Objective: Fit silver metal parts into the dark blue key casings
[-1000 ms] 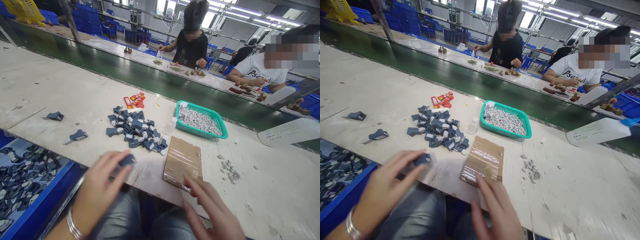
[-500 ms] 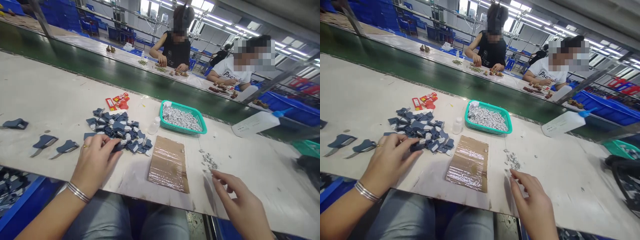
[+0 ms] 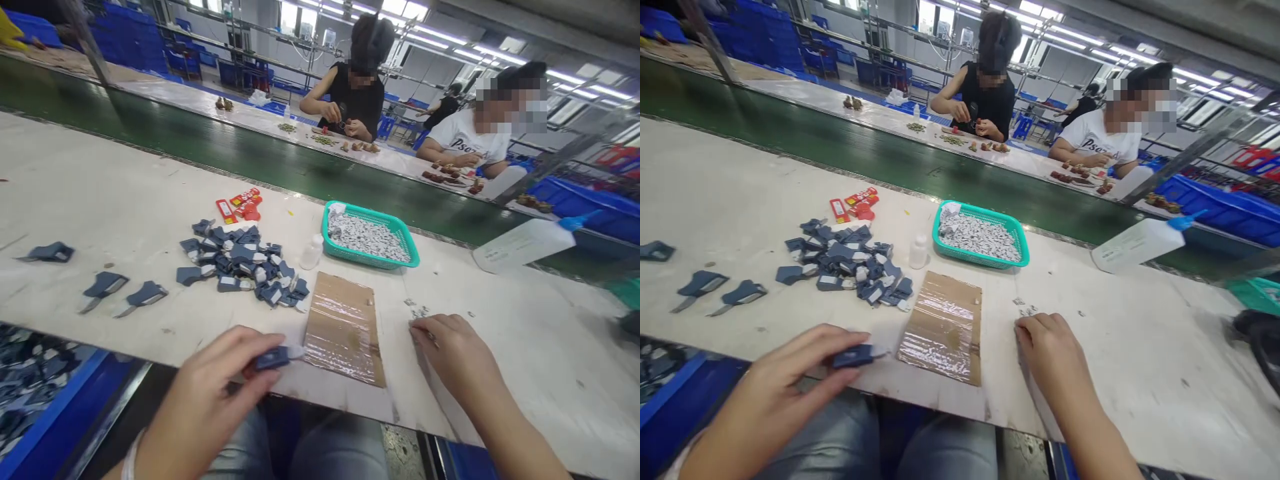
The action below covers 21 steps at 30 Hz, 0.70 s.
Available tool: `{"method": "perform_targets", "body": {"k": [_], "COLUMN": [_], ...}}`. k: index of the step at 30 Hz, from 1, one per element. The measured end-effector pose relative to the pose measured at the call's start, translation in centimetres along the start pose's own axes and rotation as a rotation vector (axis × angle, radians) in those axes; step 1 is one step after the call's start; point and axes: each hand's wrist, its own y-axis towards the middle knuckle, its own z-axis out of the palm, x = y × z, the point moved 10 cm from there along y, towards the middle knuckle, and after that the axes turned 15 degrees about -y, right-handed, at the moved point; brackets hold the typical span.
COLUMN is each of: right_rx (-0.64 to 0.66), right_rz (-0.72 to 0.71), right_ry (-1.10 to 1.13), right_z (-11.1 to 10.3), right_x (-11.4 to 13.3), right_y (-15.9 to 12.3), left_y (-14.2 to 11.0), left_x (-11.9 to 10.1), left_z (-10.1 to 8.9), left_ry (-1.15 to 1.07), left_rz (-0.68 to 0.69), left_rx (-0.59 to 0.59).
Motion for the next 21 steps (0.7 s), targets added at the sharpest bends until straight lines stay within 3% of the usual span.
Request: {"method": "perform_targets", "body": {"k": [5,8,12,15,21], "right_rx": [0.111,0.138,-0.056,-0.206,-0.242], "right_rz": [0.003,-0.059,-0.133,-0.185,-0.2], "right_ry": [0.098,0.214,0.164,0.076,0.035], "right_z": [1.4,0.7,-2.7,-4.8,-5.2], "right_x": [0.0,1.5,3.8,5.2,5.4], "right_y": [0.4,-0.5,-1.9,-2.7,-2.6], "left_y": [-0.6,-0.9,-1.7,-2.1,-2.7], "left_x": [0.7,0.7,2.3,2.8,2.0], "left_z": [2.3,3.1,4.2,5.1,6.4], "left_ry": [-0.315,-0.591,-1.031,-1.189,-1.357], "left_rz": [-0.191,-0.221,-0.406,-0.528,-0.64], "left_rx": [0.04,0.049,-0.03,-0.043,0.01]}}
